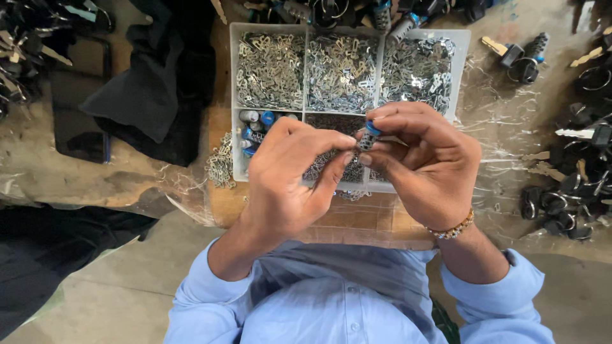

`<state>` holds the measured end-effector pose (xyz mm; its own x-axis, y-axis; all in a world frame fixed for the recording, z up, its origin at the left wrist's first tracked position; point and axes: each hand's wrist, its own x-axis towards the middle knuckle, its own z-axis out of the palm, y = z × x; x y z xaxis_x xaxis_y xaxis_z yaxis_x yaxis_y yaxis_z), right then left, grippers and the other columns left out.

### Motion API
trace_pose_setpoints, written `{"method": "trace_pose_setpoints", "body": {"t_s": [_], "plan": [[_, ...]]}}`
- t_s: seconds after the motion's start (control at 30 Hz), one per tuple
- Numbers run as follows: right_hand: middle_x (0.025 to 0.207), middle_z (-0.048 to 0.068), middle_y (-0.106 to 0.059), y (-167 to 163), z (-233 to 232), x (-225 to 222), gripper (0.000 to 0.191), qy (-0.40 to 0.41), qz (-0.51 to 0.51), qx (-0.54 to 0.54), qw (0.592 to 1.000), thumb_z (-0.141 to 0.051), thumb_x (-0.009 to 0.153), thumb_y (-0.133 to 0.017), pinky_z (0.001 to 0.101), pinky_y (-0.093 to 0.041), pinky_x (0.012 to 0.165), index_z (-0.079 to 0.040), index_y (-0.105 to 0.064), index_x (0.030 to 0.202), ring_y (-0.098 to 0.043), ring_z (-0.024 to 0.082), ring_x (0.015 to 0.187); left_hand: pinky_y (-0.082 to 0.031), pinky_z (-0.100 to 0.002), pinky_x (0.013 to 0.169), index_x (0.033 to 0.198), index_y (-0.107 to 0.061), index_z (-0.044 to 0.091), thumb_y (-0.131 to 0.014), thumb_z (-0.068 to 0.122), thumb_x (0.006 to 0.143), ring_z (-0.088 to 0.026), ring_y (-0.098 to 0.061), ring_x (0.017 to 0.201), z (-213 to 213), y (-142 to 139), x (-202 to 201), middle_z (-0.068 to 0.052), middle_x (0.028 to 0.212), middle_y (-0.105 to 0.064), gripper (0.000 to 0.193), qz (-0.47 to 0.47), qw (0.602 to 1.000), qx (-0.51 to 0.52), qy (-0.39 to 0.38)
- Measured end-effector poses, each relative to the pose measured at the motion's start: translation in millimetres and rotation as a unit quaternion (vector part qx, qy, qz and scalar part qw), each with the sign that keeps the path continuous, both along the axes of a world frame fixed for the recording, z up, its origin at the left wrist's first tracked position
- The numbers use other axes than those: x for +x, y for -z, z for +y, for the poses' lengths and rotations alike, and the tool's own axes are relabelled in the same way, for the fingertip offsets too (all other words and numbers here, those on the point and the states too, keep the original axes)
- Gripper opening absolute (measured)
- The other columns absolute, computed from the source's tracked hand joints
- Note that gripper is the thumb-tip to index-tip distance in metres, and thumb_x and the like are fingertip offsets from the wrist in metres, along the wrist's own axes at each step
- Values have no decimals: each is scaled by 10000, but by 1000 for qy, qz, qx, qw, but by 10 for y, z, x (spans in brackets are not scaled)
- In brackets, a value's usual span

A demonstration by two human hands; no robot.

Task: The person assembles small cylindrical key fobs by inserting metal pins into the slots of the fob body. The person handles the fobs and pins by hand, repeatedly picking up components from a divided tray and inserting them into the fob.

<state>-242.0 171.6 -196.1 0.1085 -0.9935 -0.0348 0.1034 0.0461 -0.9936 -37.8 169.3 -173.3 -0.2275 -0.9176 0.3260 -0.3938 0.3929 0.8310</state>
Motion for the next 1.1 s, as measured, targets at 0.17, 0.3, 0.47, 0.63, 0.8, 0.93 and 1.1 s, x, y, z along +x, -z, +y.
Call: {"method": "trace_pose_setpoints", "body": {"t_s": [0.17,0.3,0.47,0.63,0.8,0.93,1.1], "plan": [[1322,147,-630,22,13,-8,358,-2,-8,-7,1000,215,869,-753,265,-636,1002,51,-662,1173,-683,151,1140,-525,-317,841,1160,-709,86,-797,-29,922,-224,-648,946,-22,-22,-6,-25,1116,-721,279,-27,999,-21,-3],[1334,142,-619,33,21,-10,360,6,-7,-8,1000,208,881,-767,227,-614,967,54,-661,1189,-660,136,1143,-479,-374,839,1129,-737,77,-814,19,880,-277,-599,917,-58,-37,-34,-42,1053,-723,266,-163,985,-62,-20],[1326,144,-625,23,-6,1,357,6,0,-11,1000,198,873,-770,249,-620,996,56,-664,1183,-663,128,1126,-464,-406,805,948,-725,90,-847,99,874,-313,-587,869,-82,-52,-66,-66,896,-684,143,-248,967,-46,-23],[1315,142,-631,7,10,13,355,9,14,-16,1000,194,857,-781,253,-629,982,48,-661,1158,-674,145,1157,-502,-351,860,1052,-710,69,-811,43,923,-262,-640,981,-52,-78,2,-46,1035,-716,166,-63,998,-27,-5],[1286,151,-654,-3,12,-5,338,-3,65,-52,997,197,856,-795,234,-631,924,36,-677,1128,-685,141,1098,-559,-315,815,1065,-720,47,-797,10,903,-240,-689,959,-19,-66,-30,-54,1050,-747,183,-7,1000,-2,-3],[1246,131,-679,-32,12,-13,292,-7,91,-64,994,163,854,-806,181,-607,828,8,-710,1081,-691,95,1035,-571,-329,827,1052,-721,38,-794,-2,871,-241,-699,940,-22,-56,-35,-64,1027,-748,199,-12,1000,-12,-11],[1206,88,-718,-72,9,-24,278,-19,156,-93,983,125,827,-841,119,-525,686,-38,-742,1029,-688,38,945,-569,-314,800,996,-719,45,-824,12,845,-236,-709,932,-23,-49,12,-62,999,-749,187,-6,1000,15,2]]}}
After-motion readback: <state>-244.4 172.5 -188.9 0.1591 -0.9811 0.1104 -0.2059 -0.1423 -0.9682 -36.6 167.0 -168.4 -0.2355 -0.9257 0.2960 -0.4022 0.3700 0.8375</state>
